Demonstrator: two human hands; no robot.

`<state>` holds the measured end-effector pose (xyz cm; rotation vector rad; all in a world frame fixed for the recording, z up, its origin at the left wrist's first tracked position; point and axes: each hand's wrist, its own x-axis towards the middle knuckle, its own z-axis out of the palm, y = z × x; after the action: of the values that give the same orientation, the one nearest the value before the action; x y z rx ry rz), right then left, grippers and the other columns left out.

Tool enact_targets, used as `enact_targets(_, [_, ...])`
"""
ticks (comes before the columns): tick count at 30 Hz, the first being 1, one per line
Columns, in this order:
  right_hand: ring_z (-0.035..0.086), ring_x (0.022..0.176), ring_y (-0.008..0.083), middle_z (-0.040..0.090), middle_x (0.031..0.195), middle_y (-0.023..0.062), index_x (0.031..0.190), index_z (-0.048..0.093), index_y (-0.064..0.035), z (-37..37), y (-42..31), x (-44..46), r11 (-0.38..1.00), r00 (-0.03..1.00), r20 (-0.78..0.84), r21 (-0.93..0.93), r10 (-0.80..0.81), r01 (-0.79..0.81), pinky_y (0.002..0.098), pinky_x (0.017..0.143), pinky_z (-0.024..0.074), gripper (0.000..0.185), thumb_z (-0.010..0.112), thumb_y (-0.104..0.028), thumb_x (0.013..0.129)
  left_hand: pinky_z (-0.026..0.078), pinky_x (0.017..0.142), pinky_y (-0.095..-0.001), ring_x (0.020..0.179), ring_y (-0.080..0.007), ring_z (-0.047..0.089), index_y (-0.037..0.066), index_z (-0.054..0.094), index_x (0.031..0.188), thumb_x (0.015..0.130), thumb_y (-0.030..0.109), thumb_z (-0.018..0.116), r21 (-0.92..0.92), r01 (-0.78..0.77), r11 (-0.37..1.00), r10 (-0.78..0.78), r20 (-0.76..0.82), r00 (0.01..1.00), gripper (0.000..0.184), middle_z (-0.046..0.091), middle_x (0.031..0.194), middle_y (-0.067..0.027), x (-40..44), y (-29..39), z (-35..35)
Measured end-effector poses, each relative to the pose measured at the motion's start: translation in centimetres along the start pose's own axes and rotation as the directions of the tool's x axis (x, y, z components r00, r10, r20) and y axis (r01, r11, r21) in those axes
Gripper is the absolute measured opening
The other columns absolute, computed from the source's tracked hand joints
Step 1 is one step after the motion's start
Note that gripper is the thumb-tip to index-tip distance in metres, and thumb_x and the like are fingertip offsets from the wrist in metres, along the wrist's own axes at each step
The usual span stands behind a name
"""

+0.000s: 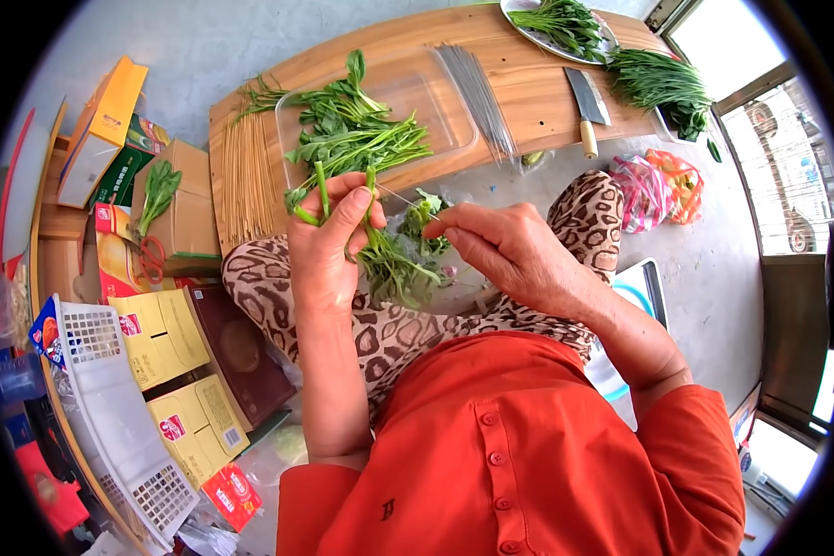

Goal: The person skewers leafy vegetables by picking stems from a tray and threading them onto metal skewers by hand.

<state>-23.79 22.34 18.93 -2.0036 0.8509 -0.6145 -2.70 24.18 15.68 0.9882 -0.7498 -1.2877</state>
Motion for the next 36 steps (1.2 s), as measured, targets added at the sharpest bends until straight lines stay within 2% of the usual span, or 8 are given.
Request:
enact_targets(17, [0.056,0.062,0.0211,0.059,0.070,0.0127,0.104,0.062,-0.0016,-0.3,-0.1,-0.2,0.999,0.995,0.090,0.026,0.041,-0.044,0.0335,0.061,0.0450,0.020,0.048,-0.013,0.094,0.034,0.049,-0.0167,0.067,-0.0104,0.058,0.001,0.064,0.095,0.080,0.010,0.071,0.112,0.069,0.991,-0.081,0.108,0.991,0.019,0.062,0.077,-0.0064,0.6,0.8,-1.8])
enact_targets(20, [0.059,0.065,0.0380,0.059,0.068,0.0190,0.096,0.063,-0.0043,-0.1,-0.2,-0.1,0.996,1.000,0.005,0.090,0.000,0.000,0.0426,0.059,0.0452,0.015,0.051,-0.013,0.091,0.035,0.049,-0.0166,0.067,-0.0107,0.058,0.001,0.064,0.093,0.079,0.008,0.072,0.144,0.100,0.984,-0.119,0.126,0.985,0.018,0.062,0.077,-0.0060,0.5,0.9,-1.7])
enact_targets(22, [0.051,0.059,0.0186,0.055,0.067,0.0107,0.103,0.062,-0.0012,-0.5,-0.4,0.0,0.998,0.995,0.097,0.050,0.027,-0.032,0.0325,0.059,0.0433,0.021,0.047,-0.014,0.095,0.033,0.048,-0.0169,0.063,-0.0085,0.055,0.002,0.064,0.093,0.078,0.007,0.072,0.105,0.102,0.989,-0.114,0.106,0.988,0.018,0.062,0.077,-0.0051,0.5,0.8,-1.5])
enact_targets(25, [0.051,0.059,0.0186,0.054,0.067,0.0110,0.101,0.062,-0.0007,0.0,-0.2,0.4,0.998,0.997,0.074,0.063,0.028,-0.032,0.0325,0.059,0.0433,0.020,0.048,-0.015,0.095,0.032,0.048,-0.0175,0.060,-0.0048,0.049,0.002,0.064,0.093,0.078,0.008,0.073,0.284,0.134,0.949,-0.188,0.171,0.967,0.018,0.061,0.076,-0.0018,0.0,0.8,-0.1])
enact_targets(29, [0.049,0.058,0.0150,0.053,0.064,0.0074,0.099,0.061,-0.0009,0.3,0.5,0.8,0.995,1.000,0.003,0.103,-0.002,0.001,0.0304,0.057,0.0416,0.021,0.048,-0.017,0.096,0.029,0.048,-0.0176,0.057,-0.0015,0.041,0.003,0.064,0.096,0.083,0.016,0.069,0.206,0.048,0.977,-0.079,0.144,0.986,0.019,0.060,0.077,0.0023,-0.4,0.0,1.0])
enact_targets(31, [0.058,0.059,0.0249,0.058,0.066,0.0140,0.098,0.063,-0.0029,-0.2,0.8,1.0,0.982,0.991,-0.046,0.145,0.129,-0.121,0.0364,0.058,0.0449,0.017,0.051,-0.013,0.092,0.028,0.048,-0.0176,0.057,-0.0014,0.040,0.003,0.064,0.096,0.085,0.018,0.068,0.291,-0.023,0.956,-0.018,0.139,0.990,0.019,0.060,0.078,0.0023,0.0,-0.5,0.7])
enact_targets(32, [0.050,0.055,0.0113,0.053,0.061,0.0051,0.099,0.064,-0.0015,-0.7,1.3,1.1,0.945,0.974,-0.028,0.249,0.226,-0.212,0.0292,0.053,0.0418,0.020,0.051,-0.016,0.094,0.028,0.048,-0.0176,0.057,-0.0013,0.039,0.003,0.064,0.097,0.087,0.021,0.066,0.382,-0.079,0.921,0.030,0.133,0.991,0.020,0.060,0.078,0.0023,0.0,-0.9,0.2])
enact_targets(36, [0.041,0.054,0.0030,0.049,0.060,-0.0045,0.103,0.064,-0.0003,-1.0,1.6,2.0,0.856,0.934,-0.126,0.456,0.333,-0.244,0.0207,0.047,0.0329,0.021,0.055,-0.017,0.094,0.028,0.048,-0.0183,0.059,-0.0024,0.043,0.002,0.064,0.096,0.091,0.024,0.061,0.404,0.054,0.913,-0.160,0.232,0.959,0.023,0.061,0.081,-0.0008,-0.4,0.1,0.1])
